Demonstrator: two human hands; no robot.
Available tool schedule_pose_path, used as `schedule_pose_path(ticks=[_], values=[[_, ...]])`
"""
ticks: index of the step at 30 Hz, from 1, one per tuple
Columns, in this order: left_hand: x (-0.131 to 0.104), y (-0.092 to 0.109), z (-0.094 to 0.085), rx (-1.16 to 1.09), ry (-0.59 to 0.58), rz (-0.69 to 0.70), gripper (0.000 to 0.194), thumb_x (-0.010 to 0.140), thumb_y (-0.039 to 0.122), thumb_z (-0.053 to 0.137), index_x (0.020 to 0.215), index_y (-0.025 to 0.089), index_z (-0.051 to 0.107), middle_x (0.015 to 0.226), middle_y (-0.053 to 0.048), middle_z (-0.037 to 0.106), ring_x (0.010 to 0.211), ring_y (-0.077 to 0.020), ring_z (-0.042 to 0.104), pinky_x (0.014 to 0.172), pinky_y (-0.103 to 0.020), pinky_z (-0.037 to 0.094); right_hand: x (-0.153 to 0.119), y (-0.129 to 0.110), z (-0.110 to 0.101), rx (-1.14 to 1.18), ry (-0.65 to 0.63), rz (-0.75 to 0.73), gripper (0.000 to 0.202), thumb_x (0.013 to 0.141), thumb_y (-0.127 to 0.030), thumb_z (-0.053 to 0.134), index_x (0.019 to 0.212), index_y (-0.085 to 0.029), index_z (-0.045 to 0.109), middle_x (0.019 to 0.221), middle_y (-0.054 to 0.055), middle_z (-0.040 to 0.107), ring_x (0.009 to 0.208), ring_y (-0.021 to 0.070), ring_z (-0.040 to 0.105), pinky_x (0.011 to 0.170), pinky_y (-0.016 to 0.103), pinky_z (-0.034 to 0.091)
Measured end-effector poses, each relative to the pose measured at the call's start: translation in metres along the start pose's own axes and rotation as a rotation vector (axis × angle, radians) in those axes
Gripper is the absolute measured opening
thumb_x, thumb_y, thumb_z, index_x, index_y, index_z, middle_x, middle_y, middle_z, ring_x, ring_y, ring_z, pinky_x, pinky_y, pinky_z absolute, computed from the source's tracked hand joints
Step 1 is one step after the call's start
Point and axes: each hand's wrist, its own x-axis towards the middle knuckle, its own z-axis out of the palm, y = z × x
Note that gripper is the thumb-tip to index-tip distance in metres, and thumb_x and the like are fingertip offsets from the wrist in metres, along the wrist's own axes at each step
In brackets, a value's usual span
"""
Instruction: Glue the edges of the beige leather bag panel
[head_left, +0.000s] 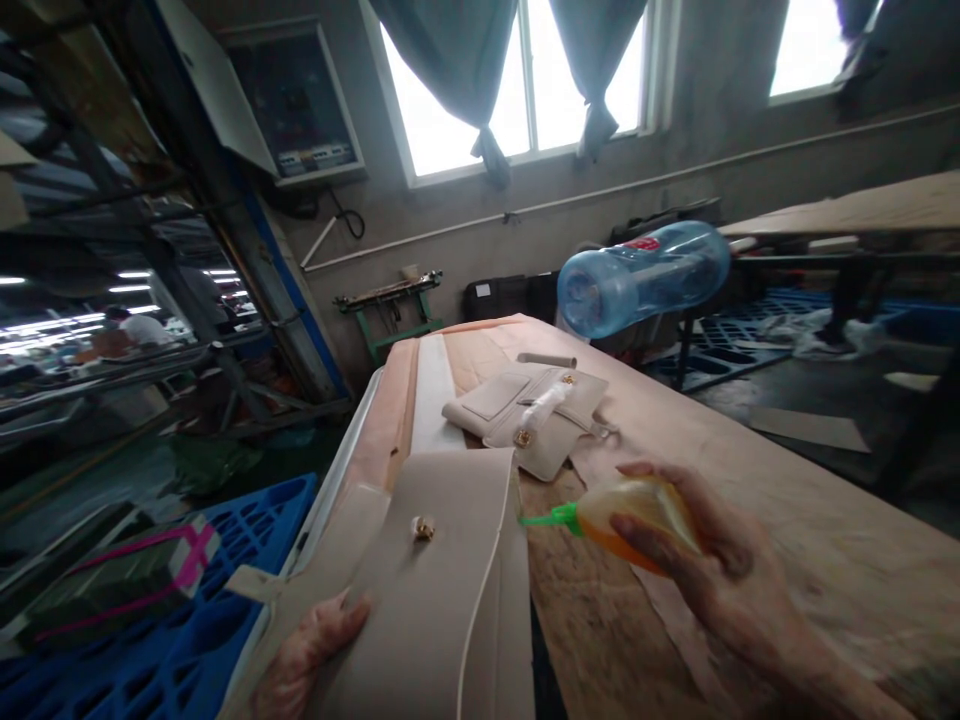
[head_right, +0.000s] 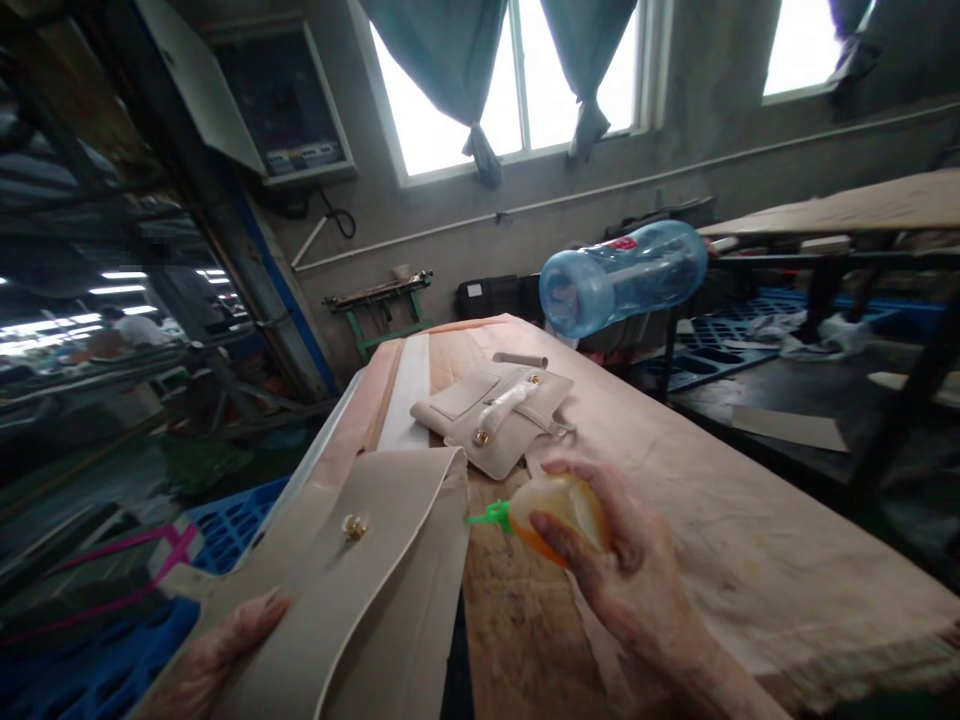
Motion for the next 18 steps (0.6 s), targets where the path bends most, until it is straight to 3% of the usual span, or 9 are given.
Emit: schedule_pose_path(ticks=[5,13,18], values=[[0.002,-0.002,0.0,0.058,-0.038,-0.06,0.047,0.064,0.029,0.075,0.101,0.005,0.06,0.078,-0.016,0.07,0.071,-0.0374,0.066,0.07,-0.051,0.052,-0.008,-0.01,-0.005,0.051,-0.004,0.069,0.027,0.075,-0.045,0.064,0.093,-0.025,0.061,0.072,-0.002,0.066,0.057,0.0163,0.064,0.047,0.023,0.05],[0.002,-0.004,-0.001,0.039,-0.035,0.04,0.043,0.068,0.021,0.071,0.106,0.005,0.056,0.079,-0.014,0.07,0.07,-0.0323,0.067,0.07,-0.047,0.053,-0.015,-0.023,-0.008,0.088,0.012,0.158,0.029,0.068,-0.045,0.068,0.087,-0.024,0.063,0.065,-0.003,0.065,0.051,0.0151,0.061,0.043,0.02,0.048],[0.005,-0.003,-0.004,0.051,-0.045,0.066,0.029,0.07,0.018,0.07,0.094,0.006,0.061,0.079,-0.013,0.07,0.069,-0.0276,0.066,0.069,-0.042,0.054,-0.021,-0.031,-0.012,0.087,0.012,0.197,0.031,0.066,-0.047,0.069,0.086,-0.024,0.064,0.065,-0.002,0.066,0.052,0.0164,0.063,0.043,0.02,0.049]])
